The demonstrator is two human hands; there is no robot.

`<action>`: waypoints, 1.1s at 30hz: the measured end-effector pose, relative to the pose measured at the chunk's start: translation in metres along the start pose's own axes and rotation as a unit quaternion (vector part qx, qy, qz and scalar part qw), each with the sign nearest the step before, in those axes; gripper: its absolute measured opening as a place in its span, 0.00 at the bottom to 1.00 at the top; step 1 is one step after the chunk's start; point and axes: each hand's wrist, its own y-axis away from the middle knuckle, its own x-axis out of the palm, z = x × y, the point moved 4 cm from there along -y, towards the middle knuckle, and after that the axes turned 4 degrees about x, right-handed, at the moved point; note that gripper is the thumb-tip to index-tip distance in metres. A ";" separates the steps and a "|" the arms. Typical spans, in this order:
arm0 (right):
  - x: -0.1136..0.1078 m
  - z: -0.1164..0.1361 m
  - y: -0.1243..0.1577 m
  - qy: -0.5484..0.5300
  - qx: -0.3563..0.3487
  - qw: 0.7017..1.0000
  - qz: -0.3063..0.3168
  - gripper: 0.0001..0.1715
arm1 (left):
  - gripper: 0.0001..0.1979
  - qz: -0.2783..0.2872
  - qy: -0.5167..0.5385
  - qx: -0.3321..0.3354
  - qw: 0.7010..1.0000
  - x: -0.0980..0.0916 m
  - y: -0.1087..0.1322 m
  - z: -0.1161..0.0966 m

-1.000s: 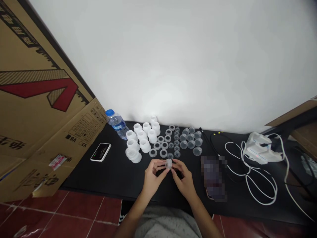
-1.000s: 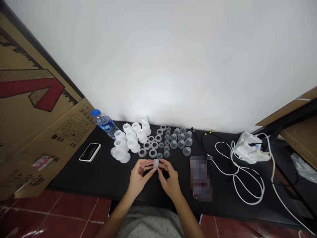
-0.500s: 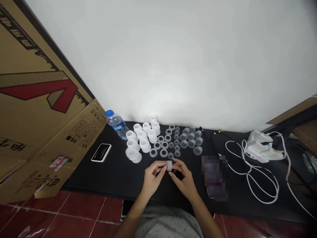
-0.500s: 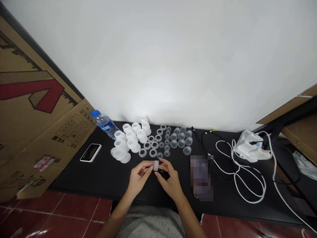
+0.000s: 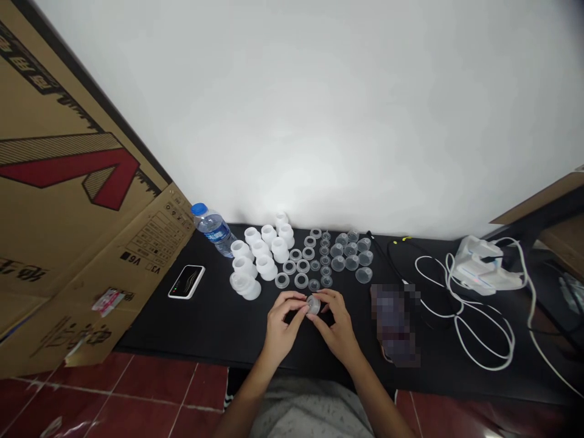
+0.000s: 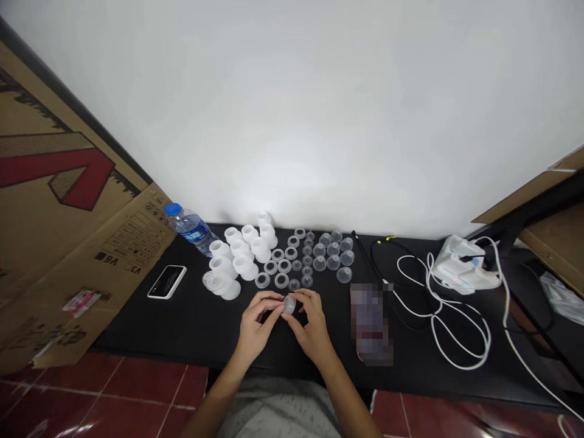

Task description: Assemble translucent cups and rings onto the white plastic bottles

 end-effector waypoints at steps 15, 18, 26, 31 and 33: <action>0.003 -0.002 0.001 -0.006 -0.011 0.999 0.053 0.22 | 0.11 -0.027 0.028 -0.029 0.999 0.000 -0.001 -0.005; 0.003 -0.004 0.003 0.004 0.002 0.999 0.032 0.21 | 0.08 -0.018 0.004 -0.001 1.000 -0.001 0.000 -0.007; 0.003 -0.006 0.004 0.006 0.012 1.000 0.008 0.21 | 0.05 -0.036 -0.019 0.036 0.999 -0.002 0.003 -0.010; 0.002 -0.003 0.002 -0.008 -0.013 0.999 0.041 0.24 | 0.08 -0.042 0.020 -0.019 0.999 -0.001 0.004 -0.004; 0.002 -0.003 0.002 -0.007 -0.017 0.998 0.052 0.24 | 0.09 -0.052 0.030 -0.037 0.998 -0.001 0.004 -0.002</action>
